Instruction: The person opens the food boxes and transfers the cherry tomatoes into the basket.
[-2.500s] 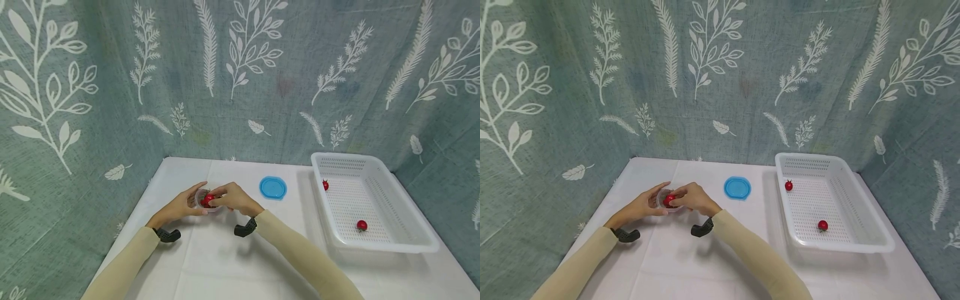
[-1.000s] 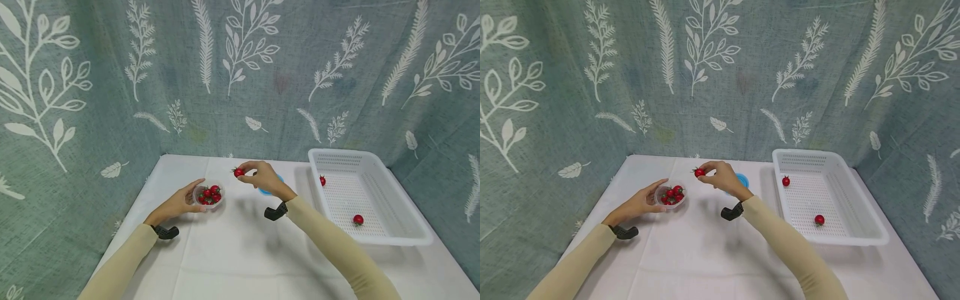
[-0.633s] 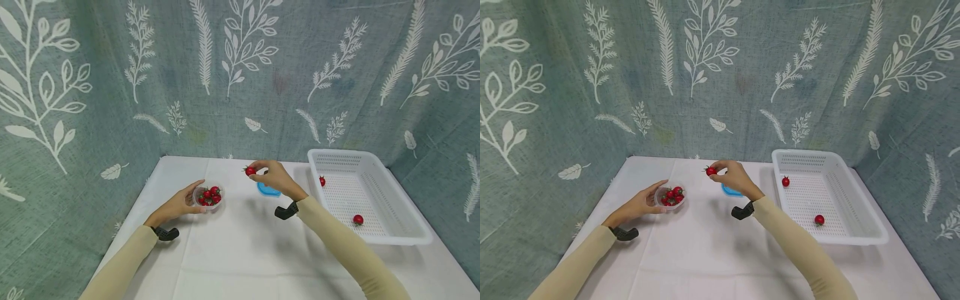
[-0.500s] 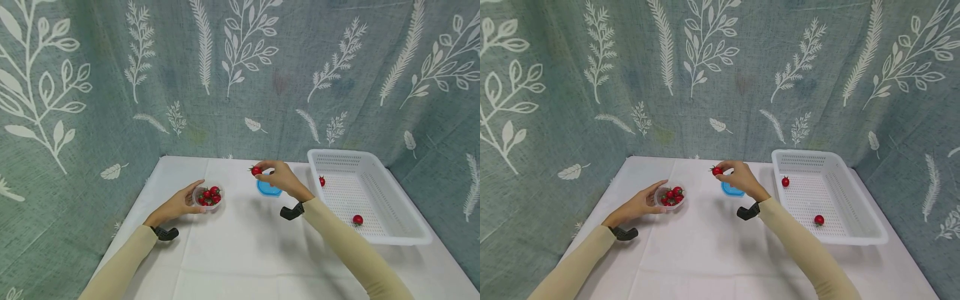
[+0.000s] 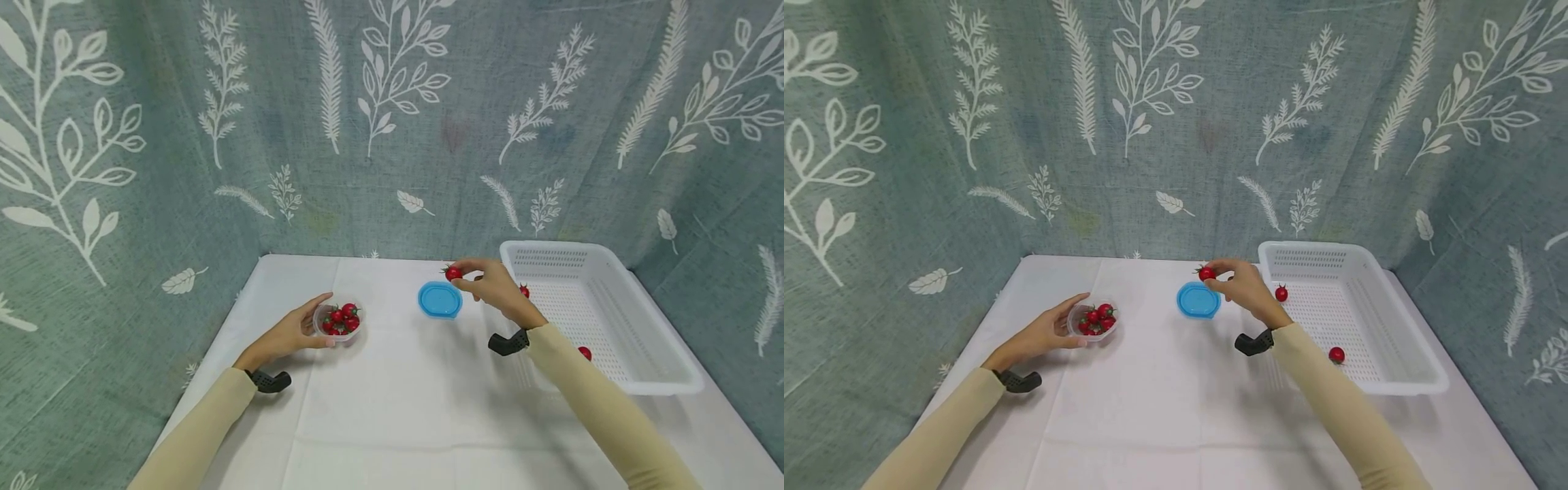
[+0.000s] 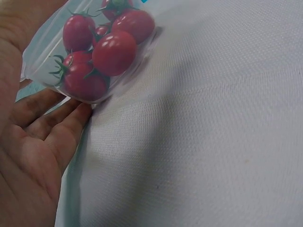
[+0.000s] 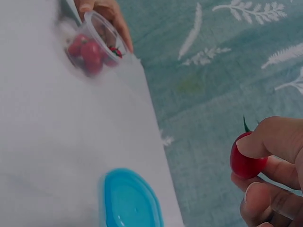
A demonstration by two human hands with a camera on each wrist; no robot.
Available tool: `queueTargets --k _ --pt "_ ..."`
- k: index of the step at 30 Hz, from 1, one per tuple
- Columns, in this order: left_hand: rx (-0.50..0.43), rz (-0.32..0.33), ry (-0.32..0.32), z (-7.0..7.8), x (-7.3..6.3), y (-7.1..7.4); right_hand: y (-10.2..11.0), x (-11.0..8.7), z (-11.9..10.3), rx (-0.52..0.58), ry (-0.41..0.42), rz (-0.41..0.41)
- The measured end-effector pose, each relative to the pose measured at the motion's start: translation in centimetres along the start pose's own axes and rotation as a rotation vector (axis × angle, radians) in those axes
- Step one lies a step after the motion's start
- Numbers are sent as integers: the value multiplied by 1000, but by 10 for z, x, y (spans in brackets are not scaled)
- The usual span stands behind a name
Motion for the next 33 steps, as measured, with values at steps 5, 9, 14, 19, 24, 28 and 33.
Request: queueTargets --k 5,9,14,19,24,28,33 --pt "-4 5 6 -1 -1 0 21 -2 13 -10 -11 39" --pt "-6 7 10 -1 -1 0 38 -6 28 -16 -36 68" --pt "-5 3 5 -2 0 -1 57 -13 42 -34 -55 99" --pt "-5 8 -1 -3 0 0 75 -18 53 -49 -56 133" --pt "-9 5 0 -2 -1 0 90 -21 65 -71 -85 162" --pt "12 4 2 -3 0 0 101 -22 77 -93 -114 184" --pt "4 6 5 -1 0 0 112 -21 93 -103 -145 208"
Point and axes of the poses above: each hand's wrist, its own x-axis towards the middle knuckle, its own y-axis out of the back of the hand, z = x × y, the point moved 6 cm from there along x, towards the middle knuckle, and after that the axes turned 11 degrees about -y, right-handed, at the moved point
